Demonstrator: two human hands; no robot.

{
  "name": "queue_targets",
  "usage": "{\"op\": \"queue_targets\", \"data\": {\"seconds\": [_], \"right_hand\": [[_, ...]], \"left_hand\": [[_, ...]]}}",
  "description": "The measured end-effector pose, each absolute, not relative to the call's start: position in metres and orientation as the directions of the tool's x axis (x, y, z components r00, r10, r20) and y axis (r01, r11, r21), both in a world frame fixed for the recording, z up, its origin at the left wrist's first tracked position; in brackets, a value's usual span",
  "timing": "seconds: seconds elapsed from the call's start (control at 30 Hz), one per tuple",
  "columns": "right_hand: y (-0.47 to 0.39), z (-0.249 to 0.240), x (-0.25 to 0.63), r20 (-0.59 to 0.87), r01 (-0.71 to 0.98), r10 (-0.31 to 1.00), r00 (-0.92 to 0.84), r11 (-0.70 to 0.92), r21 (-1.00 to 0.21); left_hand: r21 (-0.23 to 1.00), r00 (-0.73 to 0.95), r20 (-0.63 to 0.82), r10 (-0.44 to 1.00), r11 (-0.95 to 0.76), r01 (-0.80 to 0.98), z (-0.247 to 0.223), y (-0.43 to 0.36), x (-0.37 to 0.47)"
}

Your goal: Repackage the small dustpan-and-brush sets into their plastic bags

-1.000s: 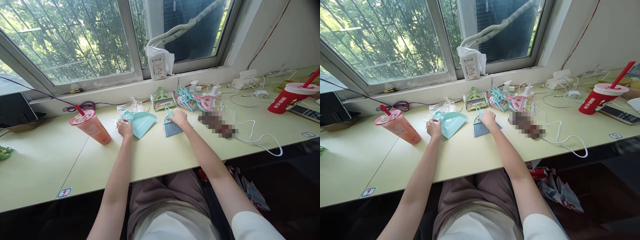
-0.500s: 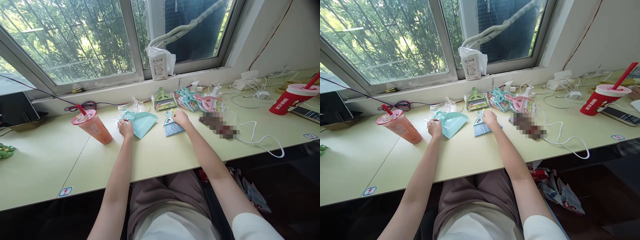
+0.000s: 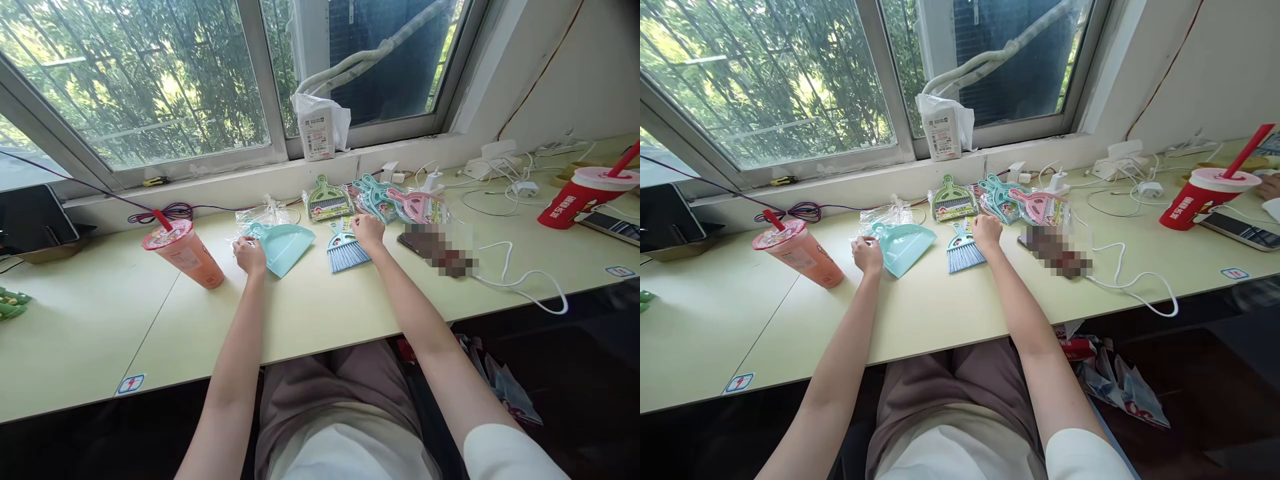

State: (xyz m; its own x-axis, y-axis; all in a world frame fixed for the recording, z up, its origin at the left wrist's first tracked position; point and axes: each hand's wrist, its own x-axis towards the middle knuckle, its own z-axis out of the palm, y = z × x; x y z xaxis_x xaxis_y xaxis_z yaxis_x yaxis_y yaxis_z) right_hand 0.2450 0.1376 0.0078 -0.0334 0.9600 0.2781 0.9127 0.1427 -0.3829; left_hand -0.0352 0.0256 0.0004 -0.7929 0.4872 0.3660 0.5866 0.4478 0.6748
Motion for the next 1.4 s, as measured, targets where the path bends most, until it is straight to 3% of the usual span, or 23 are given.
{"op": "queue_targets", "data": {"seconds": [0.3,0.4,0.5,0.67,0.77,0.87,1.03,1.13,1.23,1.3,1.4], "right_hand": [[0.146,-0.001,0.244,0.091,0.930,0.962,-0.258,0.273,-0.247],[0.146,-0.003,0.241,0.117,0.937,0.960,-0.253,0.274,-0.218],[0.144,-0.003,0.240,0.232,0.914,0.934,-0.271,0.326,-0.242],[0.125,0.010,0.229,0.518,0.718,0.758,-0.396,0.607,-0.340],[0.105,0.018,0.215,0.581,0.646,0.707,-0.403,0.670,-0.367],[0.091,0.020,0.203,0.590,0.624,0.692,-0.416,0.689,-0.368],[0.087,0.018,0.197,0.621,0.637,0.686,-0.380,0.681,-0.362],[0.093,0.019,0.199,0.626,0.620,0.719,-0.303,0.647,-0.443],[0.106,0.016,0.201,0.452,0.500,0.801,-0.393,0.599,-0.626],[0.115,0.011,0.201,0.312,0.395,0.821,-0.479,0.519,-0.759],[0.124,0.003,0.199,0.224,0.251,0.842,-0.491,0.383,-0.889]], "left_hand": [[0.565,-0.730,0.306,0.611,0.500,0.656,-0.010,0.028,-0.040],[0.572,-0.710,0.310,0.633,0.472,0.671,-0.012,0.028,-0.042],[0.618,-0.716,0.392,0.578,0.411,0.670,-0.008,0.028,-0.041],[0.755,-0.724,0.498,0.477,0.172,0.633,0.002,0.029,-0.027],[0.851,-0.678,0.438,0.590,-0.028,0.525,0.001,0.031,-0.008],[0.908,-0.525,0.382,0.761,-0.204,0.366,-0.005,0.034,0.016],[0.886,-0.330,0.441,0.835,-0.348,0.305,-0.013,0.035,0.039],[0.886,-0.339,0.441,0.831,-0.342,0.314,-0.013,0.035,0.038],[0.921,-0.356,0.380,0.854,-0.312,0.235,-0.012,0.035,0.033],[0.958,-0.335,0.279,0.900,-0.236,0.164,-0.012,0.035,0.030],[0.992,-0.287,0.112,0.952,-0.091,0.086,-0.012,0.037,0.024]]}}
